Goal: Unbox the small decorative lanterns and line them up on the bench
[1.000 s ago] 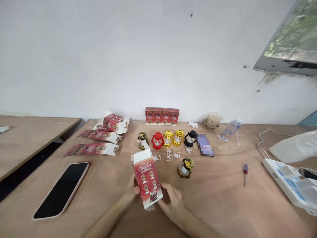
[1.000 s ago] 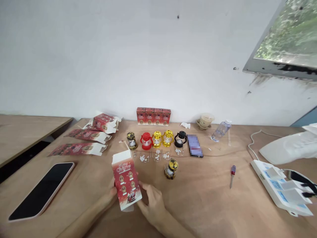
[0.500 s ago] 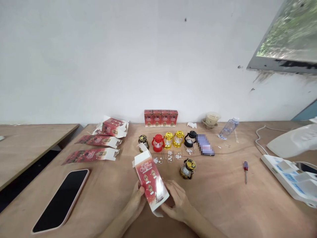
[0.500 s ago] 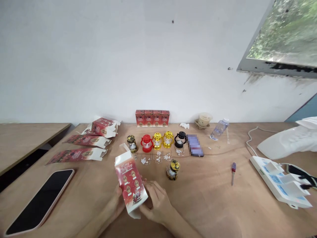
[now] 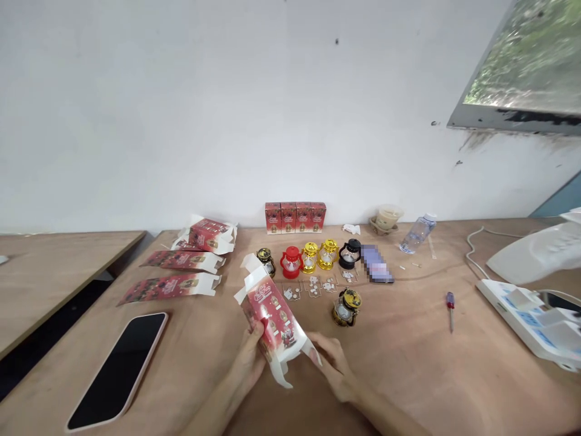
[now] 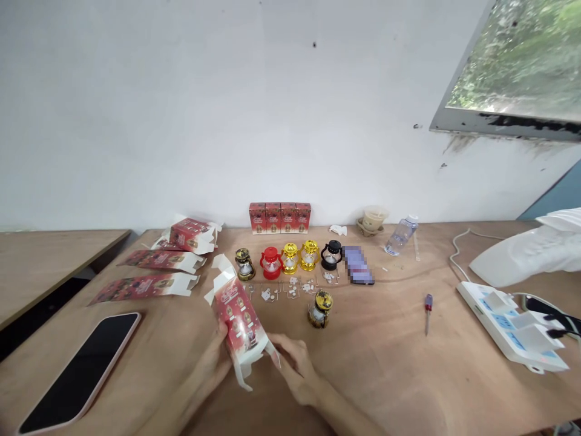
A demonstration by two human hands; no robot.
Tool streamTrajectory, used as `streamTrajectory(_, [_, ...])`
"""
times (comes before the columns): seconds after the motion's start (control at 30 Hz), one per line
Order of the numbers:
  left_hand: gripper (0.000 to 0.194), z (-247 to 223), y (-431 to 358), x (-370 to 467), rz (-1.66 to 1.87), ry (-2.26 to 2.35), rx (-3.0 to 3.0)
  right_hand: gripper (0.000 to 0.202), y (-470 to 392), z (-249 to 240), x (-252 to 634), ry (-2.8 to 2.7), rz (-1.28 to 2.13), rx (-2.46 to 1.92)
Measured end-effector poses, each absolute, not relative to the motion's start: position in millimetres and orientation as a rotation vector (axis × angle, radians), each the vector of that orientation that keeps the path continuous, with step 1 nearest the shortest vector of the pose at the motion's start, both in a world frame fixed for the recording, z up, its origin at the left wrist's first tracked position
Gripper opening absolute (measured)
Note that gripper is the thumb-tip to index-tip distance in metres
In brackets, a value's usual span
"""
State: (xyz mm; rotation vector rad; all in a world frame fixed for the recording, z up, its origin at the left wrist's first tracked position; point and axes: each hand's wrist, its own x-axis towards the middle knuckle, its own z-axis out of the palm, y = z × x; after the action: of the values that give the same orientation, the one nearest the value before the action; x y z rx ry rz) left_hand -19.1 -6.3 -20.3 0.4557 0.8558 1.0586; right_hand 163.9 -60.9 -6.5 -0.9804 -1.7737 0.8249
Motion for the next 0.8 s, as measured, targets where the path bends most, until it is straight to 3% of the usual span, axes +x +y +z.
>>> streamTrajectory(0.1, [0.042,-10.4,-7.9,-17.1,1.093,0.941,0.444,0.040,-62.4,4.7,162.8,-1.863,0.898,-0.883])
streamTrajectory(0.37, [0.043,12.4,-12.7,-14.9,1.049,0.941,0.597,0.063,-66.9,4.2,167.1,-1.875,1.071,-0.820])
streamTrajectory(0.5, [0.045,8.2,-14.6,-12.0,1.065,0.985,0.639,0.061,-65.4,-14.5,162.0,-1.683,1.119,-0.886])
streamTrajectory(0.63, [0.043,-0.3,-12.5,-15.5,1.050,1.014,0.782,0.045,-62.8,-25.9,150.8,-1.529,1.125,-1.064])
streamTrajectory(0.8, [0.033,10.2,-3.9,-39.1,0.922,1.095,0.982,0.041,-60.8,-26.9,145.0,-1.363,1.167,-1.113])
